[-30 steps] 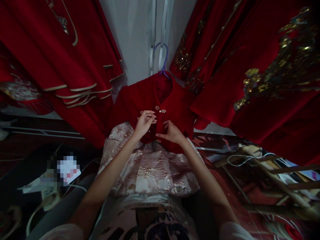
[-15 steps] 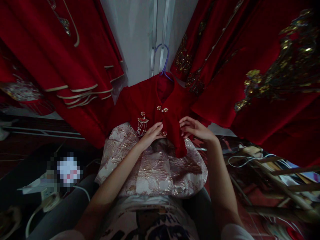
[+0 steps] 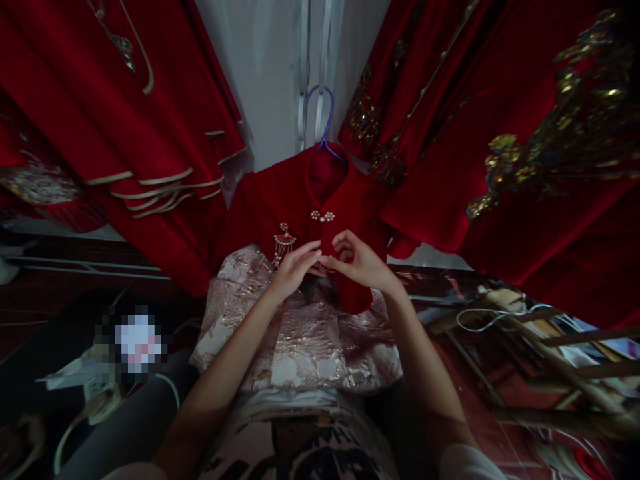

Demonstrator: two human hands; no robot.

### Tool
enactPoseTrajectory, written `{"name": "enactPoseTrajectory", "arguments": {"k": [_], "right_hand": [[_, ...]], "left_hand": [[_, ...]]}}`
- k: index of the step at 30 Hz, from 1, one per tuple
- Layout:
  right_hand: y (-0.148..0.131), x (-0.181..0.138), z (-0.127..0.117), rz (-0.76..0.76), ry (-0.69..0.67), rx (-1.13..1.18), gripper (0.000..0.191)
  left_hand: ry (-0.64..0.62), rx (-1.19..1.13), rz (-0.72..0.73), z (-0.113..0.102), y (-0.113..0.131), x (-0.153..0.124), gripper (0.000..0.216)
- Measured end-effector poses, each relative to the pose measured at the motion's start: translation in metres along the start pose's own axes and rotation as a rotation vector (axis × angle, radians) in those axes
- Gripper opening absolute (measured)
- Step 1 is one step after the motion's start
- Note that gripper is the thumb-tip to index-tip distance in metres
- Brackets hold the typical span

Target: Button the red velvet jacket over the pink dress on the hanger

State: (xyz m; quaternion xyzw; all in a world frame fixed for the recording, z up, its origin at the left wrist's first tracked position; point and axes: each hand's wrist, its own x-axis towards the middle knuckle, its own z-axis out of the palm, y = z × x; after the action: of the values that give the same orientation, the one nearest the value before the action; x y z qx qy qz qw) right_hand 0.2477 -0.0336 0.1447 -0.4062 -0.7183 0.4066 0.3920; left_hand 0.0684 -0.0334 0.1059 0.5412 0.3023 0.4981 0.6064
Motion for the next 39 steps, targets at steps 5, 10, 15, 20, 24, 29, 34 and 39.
{"name": "enactPoseTrajectory", "arguments": {"k": [5, 10, 15, 20, 24, 29, 34, 39], "right_hand": [[0.006, 0.006, 0.012, -0.031, 0.043, -0.155, 0.034], [0.004, 0.005, 0.008, 0.028, 0.053, -0.211, 0.028], [0.012, 0.008, 0.016, 0.075, 0.02, 0.038, 0.045], [0.022, 0.013, 0.031, 0.064, -0.005, 0.17, 0.037], [0.026, 0.019, 0.04, 0.047, -0.007, 0.215, 0.031], [0.035, 0.046, 0.047, 0.06, 0.048, 0.25, 0.033], [0.047, 0.083, 0.062, -0.042, 0.238, 0.115, 0.028], [0.051, 0.095, 0.075, -0.094, 0.3, 0.024, 0.025]], "left_hand": [[-0.002, -0.087, -0.07, -0.021, -0.006, -0.005, 0.051], [0.202, 0.143, 0.016, -0.045, -0.016, 0.01, 0.034], [0.702, 0.379, 0.292, -0.064, -0.034, 0.045, 0.033], [0.748, 0.551, 0.328, -0.069, -0.043, 0.062, 0.029], [0.761, 0.554, 0.337, -0.07, -0.043, 0.061, 0.022], [0.732, 0.419, 0.313, -0.076, -0.04, 0.06, 0.026], [0.642, 0.133, 0.14, -0.081, -0.03, 0.057, 0.032], [0.592, 0.127, 0.091, -0.083, -0.023, 0.052, 0.04]]}}
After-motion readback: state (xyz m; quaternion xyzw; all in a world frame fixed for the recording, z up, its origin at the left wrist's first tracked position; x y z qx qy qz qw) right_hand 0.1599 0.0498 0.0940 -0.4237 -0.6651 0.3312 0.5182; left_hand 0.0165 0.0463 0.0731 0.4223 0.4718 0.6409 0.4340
